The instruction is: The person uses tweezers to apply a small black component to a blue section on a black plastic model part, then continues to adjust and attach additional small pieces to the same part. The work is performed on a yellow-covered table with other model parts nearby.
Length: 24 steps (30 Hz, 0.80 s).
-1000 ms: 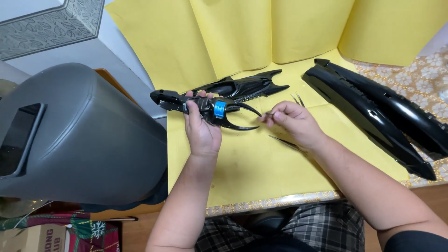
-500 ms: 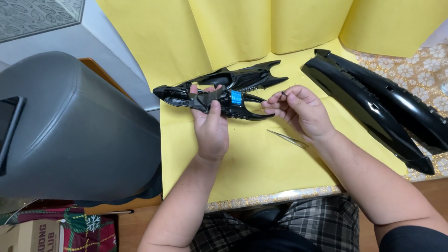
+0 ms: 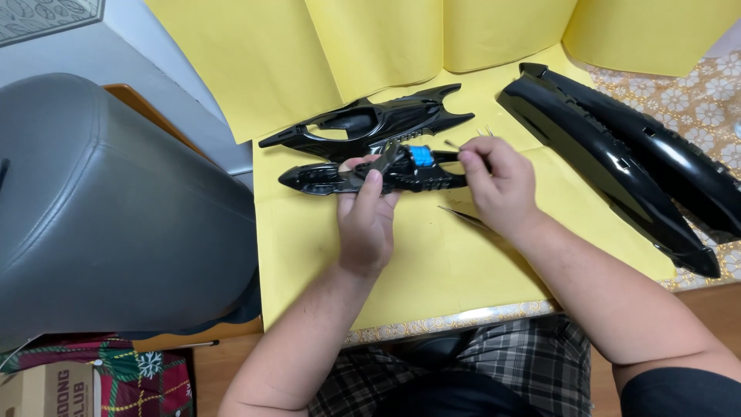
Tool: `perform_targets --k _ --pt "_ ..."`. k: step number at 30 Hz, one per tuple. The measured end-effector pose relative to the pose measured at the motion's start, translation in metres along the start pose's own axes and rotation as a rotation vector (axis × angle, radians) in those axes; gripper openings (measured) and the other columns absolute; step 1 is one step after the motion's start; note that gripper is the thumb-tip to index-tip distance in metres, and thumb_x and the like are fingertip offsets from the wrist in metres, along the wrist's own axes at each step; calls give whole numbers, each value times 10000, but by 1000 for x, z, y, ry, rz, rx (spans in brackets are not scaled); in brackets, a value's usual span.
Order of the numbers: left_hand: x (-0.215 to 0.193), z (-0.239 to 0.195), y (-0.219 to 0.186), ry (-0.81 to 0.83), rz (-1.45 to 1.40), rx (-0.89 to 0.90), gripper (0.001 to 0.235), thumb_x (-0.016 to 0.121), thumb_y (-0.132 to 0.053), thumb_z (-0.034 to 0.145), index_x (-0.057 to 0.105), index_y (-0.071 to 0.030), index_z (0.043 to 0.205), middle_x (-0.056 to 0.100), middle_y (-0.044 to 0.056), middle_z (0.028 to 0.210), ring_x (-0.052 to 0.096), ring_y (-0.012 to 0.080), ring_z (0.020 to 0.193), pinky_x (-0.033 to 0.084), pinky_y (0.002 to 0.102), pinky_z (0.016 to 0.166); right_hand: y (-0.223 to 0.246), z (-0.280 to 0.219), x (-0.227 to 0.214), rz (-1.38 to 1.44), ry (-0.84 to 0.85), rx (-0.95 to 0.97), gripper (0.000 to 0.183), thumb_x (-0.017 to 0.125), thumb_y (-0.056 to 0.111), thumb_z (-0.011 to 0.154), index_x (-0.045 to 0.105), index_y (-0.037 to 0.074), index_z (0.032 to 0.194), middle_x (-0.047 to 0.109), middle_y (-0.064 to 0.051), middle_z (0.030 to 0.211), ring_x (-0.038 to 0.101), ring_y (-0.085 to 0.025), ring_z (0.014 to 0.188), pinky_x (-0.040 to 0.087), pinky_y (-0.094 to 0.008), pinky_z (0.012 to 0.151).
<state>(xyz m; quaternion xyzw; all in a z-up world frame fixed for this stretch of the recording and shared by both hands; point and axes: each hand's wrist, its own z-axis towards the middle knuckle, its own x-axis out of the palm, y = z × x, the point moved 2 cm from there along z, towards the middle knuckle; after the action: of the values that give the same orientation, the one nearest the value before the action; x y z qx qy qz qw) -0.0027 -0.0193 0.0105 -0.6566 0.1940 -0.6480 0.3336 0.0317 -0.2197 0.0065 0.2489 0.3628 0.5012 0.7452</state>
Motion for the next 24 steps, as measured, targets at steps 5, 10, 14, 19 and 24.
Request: perform_targets --k 5,10,14,19,24 --pt "9 0 -10 220 7 -45 377 500 -262 1059 399 -52 1355 511 183 1405 547 290 1312 478 563 1113 2 13 -19 60 -88 -33 72 655 -55 1059 716 -33 1090 587 -82 747 476 -162 649 479 -310 650" --pt "6 7 -15 296 89 -67 443 514 -209 1053 409 27 1413 527 248 1424 576 329 1306 508 539 1097 11 18 -26 66 -95 -120 80 613 -85 1073 686 -69 1045 561 -100 700 442 -163 612 454 -320 601" --pt "4 10 -15 322 165 -53 451 501 -229 1067 408 44 1414 533 272 1423 583 340 1300 518 536 1085 17 19 -27 55 -112 -140 76 636 -94 1060 697 -73 1021 553 -103 670 448 -174 578 437 -312 576" --pt "-2 13 -9 335 187 -63 449 486 -256 1082 412 38 1414 549 254 1402 604 316 1272 540 517 1072 21 19 -30 24 -105 -133 79 643 -93 1063 701 -73 1014 564 -106 667 460 -184 567 437 -315 561" --pt "9 16 -29 549 238 134 480 698 -114 992 471 30 1389 515 273 1493 544 326 1373 499 472 1127 14 21 -35 89 -100 -152 61 623 -97 1068 680 -104 1046 541 -124 690 468 -179 601 449 -324 588"
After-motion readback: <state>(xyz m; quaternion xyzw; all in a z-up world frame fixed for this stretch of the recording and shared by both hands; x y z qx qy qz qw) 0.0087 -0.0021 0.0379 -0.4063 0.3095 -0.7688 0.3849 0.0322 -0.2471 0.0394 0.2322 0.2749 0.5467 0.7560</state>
